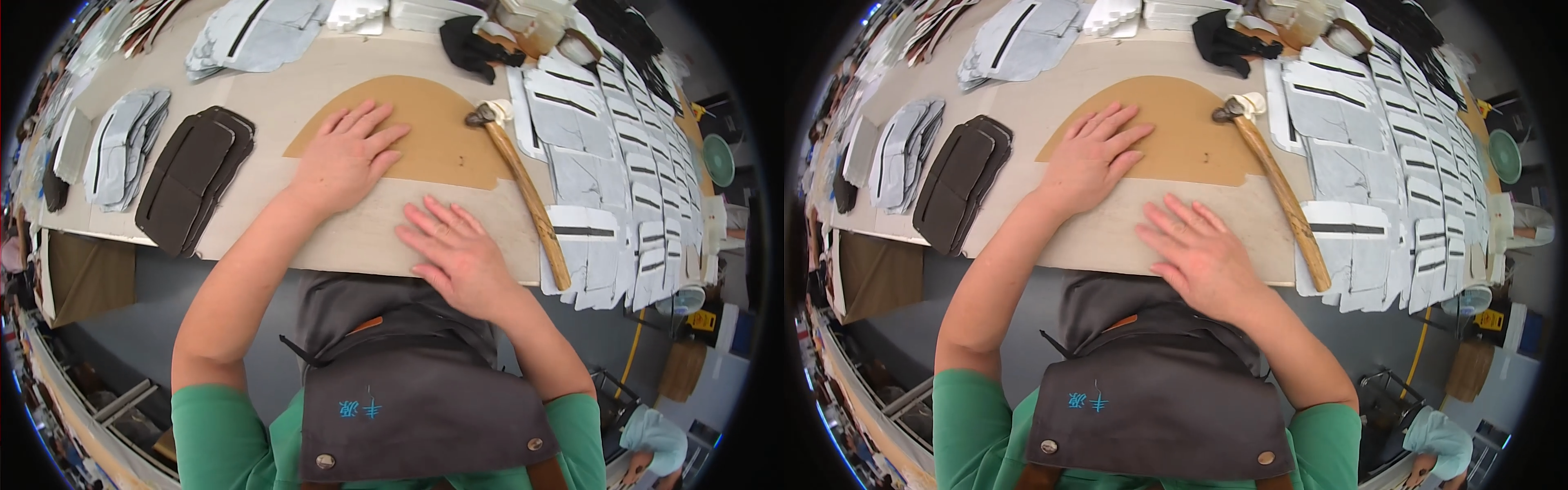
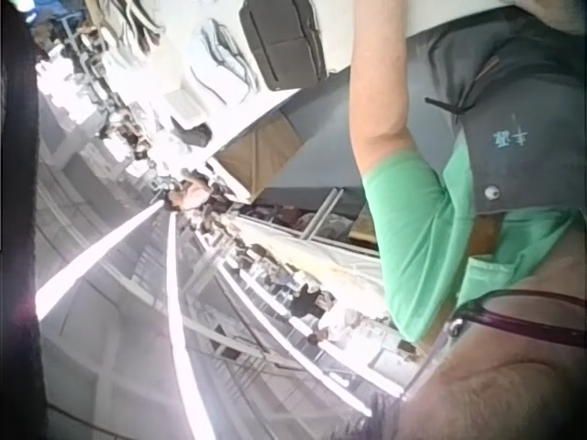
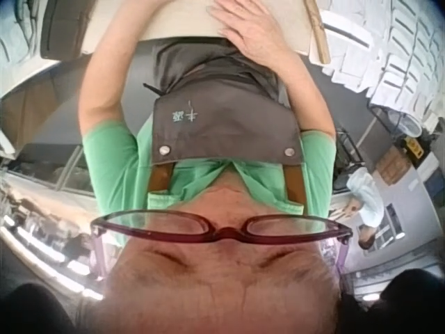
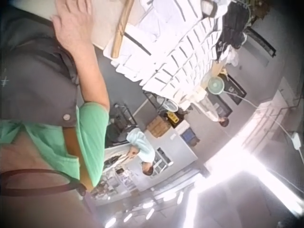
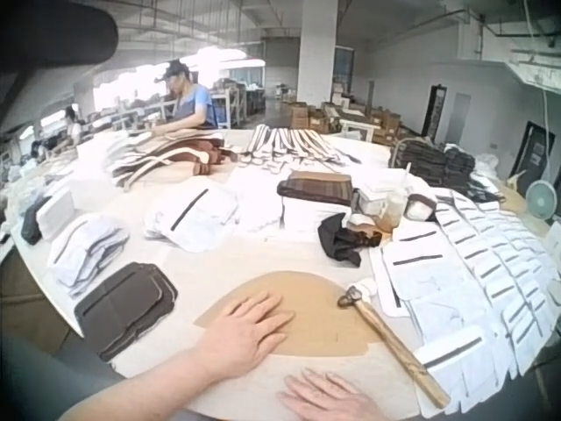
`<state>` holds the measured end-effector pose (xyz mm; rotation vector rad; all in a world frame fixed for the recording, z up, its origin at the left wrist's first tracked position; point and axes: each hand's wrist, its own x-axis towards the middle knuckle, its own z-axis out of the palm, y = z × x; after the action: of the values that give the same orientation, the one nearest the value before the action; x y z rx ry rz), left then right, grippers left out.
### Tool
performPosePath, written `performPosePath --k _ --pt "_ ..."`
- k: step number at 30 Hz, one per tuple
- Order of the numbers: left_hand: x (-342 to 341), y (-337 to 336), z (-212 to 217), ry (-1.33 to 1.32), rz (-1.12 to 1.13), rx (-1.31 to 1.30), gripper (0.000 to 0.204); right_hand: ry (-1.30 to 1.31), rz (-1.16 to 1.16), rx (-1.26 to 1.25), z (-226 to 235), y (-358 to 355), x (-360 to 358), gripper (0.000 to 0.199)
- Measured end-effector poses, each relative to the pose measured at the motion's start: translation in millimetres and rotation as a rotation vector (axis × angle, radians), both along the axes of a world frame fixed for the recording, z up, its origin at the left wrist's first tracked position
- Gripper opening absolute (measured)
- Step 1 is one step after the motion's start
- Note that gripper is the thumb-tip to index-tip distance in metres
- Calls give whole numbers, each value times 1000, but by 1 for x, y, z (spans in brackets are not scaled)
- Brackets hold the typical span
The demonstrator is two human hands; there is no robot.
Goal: The recorder is seen assembling and hammering leather or fabric components for bags at a workshop table.
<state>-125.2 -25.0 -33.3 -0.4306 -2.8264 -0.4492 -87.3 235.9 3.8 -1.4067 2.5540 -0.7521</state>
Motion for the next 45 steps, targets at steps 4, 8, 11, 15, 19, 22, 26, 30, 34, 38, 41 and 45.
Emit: performPosePath --k 4,8,11,15,19,22,26,30,34,38,41,45 --pt "-1 1 1 5 -2 35 41 30 136 91 9 -4 4 52" --pt "-5 -6 6 64 -6 37 41 -15 143 71 12 5 5 54" --pt "-11 -6 8 -22 2 36 41 -195 20 -168 0 16 5 51" --pt "-28 1 3 -61 18 -56 42 -256 -99 -347 -10 31 4 43" --pt "-30 6 16 -132 93 -69 56 107 -380 -316 10 55 -15 41" --pt "-24 15 32 -190 102 -134 72 246 -654 -167 20 69 -38 50" --pt "-30 25 31 -253 175 -182 86 -54 -650 94 6 74 -61 50" --pt "-35 28 26 -257 176 -201 86 -56 -626 -84 -3 68 -65 45" --pt "-50 39 21 -254 257 -182 88 -21 -655 -123 1 57 -57 46" --pt "-53 31 1 -138 262 -136 78 -9 -541 60 2 70 -45 46" --pt "-5 46 17 -76 -35 -20 70 -44 -511 -119 25 119 -36 37" --pt "68 63 31 -218 -218 -97 73 -46 -1049 -270 31 215 -39 30"
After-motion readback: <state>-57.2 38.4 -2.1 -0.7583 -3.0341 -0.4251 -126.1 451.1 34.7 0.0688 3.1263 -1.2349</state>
